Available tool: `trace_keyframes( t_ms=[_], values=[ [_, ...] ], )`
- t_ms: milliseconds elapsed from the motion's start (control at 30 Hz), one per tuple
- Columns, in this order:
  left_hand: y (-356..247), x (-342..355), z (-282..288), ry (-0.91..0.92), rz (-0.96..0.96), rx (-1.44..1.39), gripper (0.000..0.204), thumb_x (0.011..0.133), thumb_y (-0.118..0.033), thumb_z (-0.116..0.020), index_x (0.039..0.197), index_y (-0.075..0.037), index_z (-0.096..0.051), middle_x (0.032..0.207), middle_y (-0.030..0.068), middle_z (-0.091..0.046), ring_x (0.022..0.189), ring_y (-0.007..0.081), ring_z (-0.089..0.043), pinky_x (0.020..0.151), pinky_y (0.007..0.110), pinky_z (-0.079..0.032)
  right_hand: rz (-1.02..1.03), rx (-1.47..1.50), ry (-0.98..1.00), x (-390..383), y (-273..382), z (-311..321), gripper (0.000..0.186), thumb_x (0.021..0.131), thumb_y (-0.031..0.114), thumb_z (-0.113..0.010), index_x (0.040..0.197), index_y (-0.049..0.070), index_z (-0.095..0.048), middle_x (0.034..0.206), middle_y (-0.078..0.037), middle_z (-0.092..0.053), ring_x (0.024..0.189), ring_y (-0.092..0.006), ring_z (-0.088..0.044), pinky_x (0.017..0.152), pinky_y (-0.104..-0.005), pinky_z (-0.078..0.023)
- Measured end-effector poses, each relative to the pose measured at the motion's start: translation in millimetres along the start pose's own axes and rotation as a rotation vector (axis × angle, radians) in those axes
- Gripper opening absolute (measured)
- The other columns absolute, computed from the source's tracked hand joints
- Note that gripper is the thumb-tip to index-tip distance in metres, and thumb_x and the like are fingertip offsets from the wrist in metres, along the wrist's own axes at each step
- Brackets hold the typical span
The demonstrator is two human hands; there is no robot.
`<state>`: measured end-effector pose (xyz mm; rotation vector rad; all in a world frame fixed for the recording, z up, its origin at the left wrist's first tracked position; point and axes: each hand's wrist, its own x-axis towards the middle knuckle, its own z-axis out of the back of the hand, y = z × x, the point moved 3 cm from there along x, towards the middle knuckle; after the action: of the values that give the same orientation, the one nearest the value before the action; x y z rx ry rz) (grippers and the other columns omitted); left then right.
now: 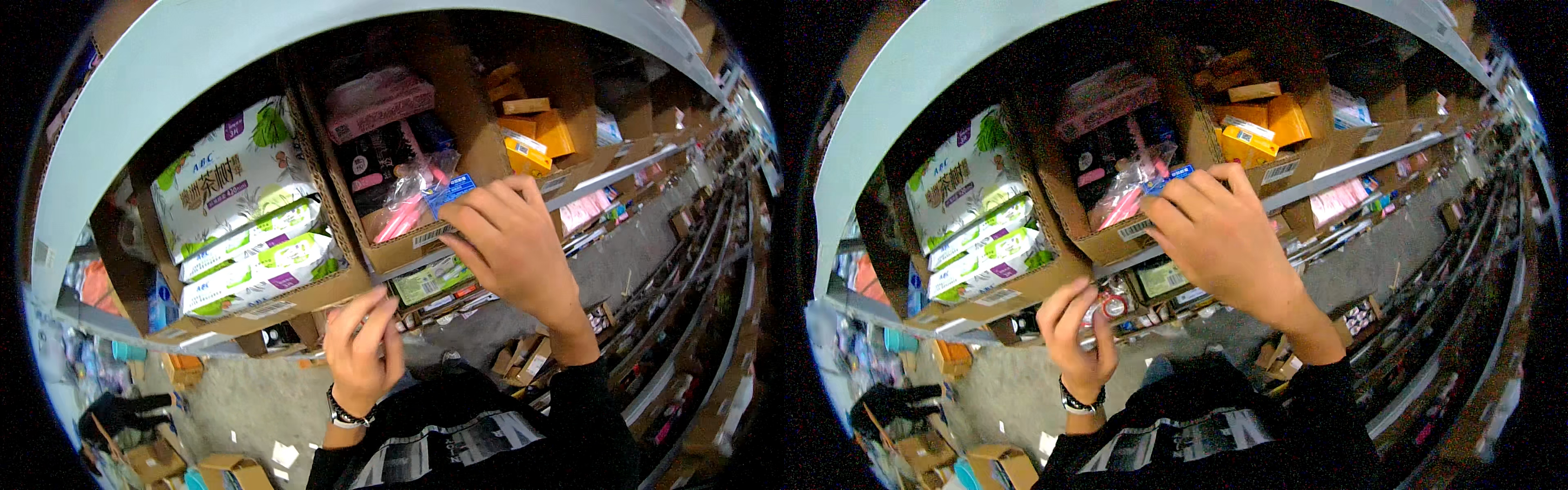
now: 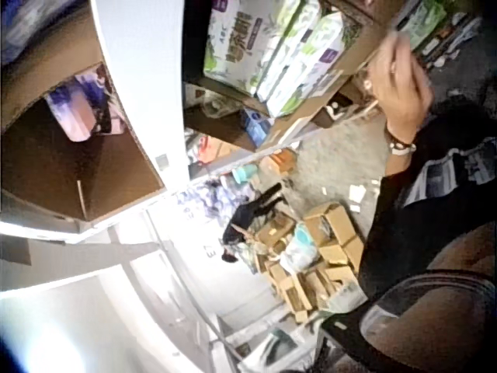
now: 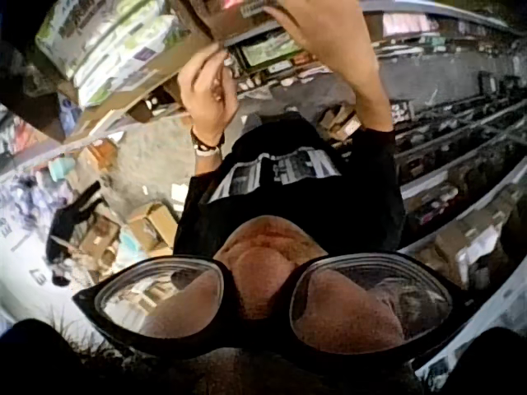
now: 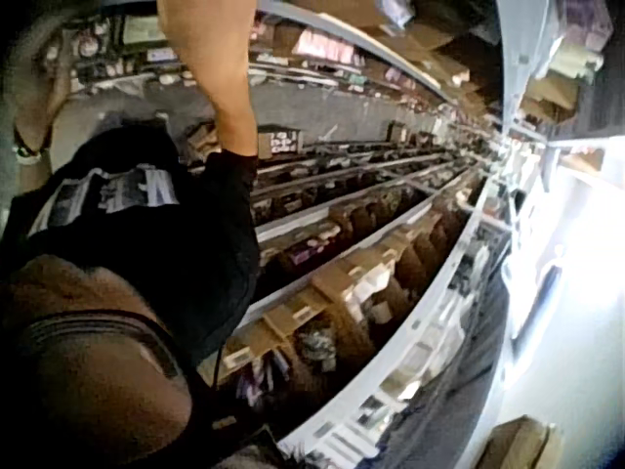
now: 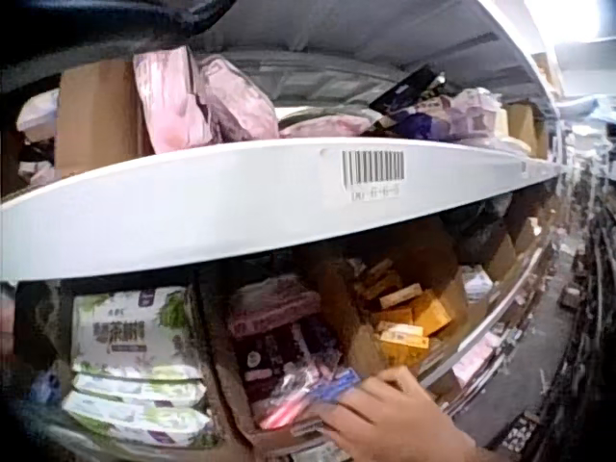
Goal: The person opens a cardboard box on a warehouse shelf and rearranges multiple packaged items inside. They handle white and green packages, pink-wrapped items, black packages, and yellow boxes, stacking them neatly within the box. The person also picks up and examines a pink pouch before placing it back.
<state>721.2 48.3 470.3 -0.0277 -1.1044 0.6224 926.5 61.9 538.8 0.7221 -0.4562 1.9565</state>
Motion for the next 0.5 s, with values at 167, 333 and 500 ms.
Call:
trace_keyframes(
  t_ms=[167,333,500],
  values=[
    [-25.1,15.7,-21.9,-0.021,0.051,0.095,0.043,0.076,0.007,-0.067,0.116,-0.007,-0.060,0.112,0.0131,-0.060,0.101,0.0297,-0.056,0.088,0.040,-0.043,0.074,0.169,0.063,-12.0,-5.3,19.3,0.027,0.071,0.013,-0.077,0.095,0.007,-0.066,0.088,-0.003,-0.061,0.078,-0.0235,-0.058,0.073,-0.0382,-0.042],
    [-41.2,2.5,-21.7,-0.142,-0.083,0.142,0.042,0.069,0.002,-0.073,0.108,-0.011,-0.065,0.102,0.0066,-0.058,0.077,0.0211,-0.056,0.065,0.033,-0.046,0.177,0.184,0.052,-36.5,1.6,30.1,0.032,0.067,0.014,-0.074,0.097,0.006,-0.067,0.091,-0.003,-0.064,0.079,-0.0196,-0.060,0.069,-0.0353,-0.044],
    [-42.4,-2.6,-19.9,-0.190,-0.154,0.089,0.039,0.066,-0.003,-0.079,0.102,-0.011,-0.067,0.100,0.0037,-0.060,0.073,0.0173,-0.054,0.058,0.029,-0.046,0.233,0.273,0.123,-35.4,-2.2,38.4,0.035,0.063,0.012,-0.071,0.098,0.005,-0.069,0.092,-0.004,-0.066,0.080,-0.0199,-0.063,0.071,-0.0333,-0.047]
  ],
)
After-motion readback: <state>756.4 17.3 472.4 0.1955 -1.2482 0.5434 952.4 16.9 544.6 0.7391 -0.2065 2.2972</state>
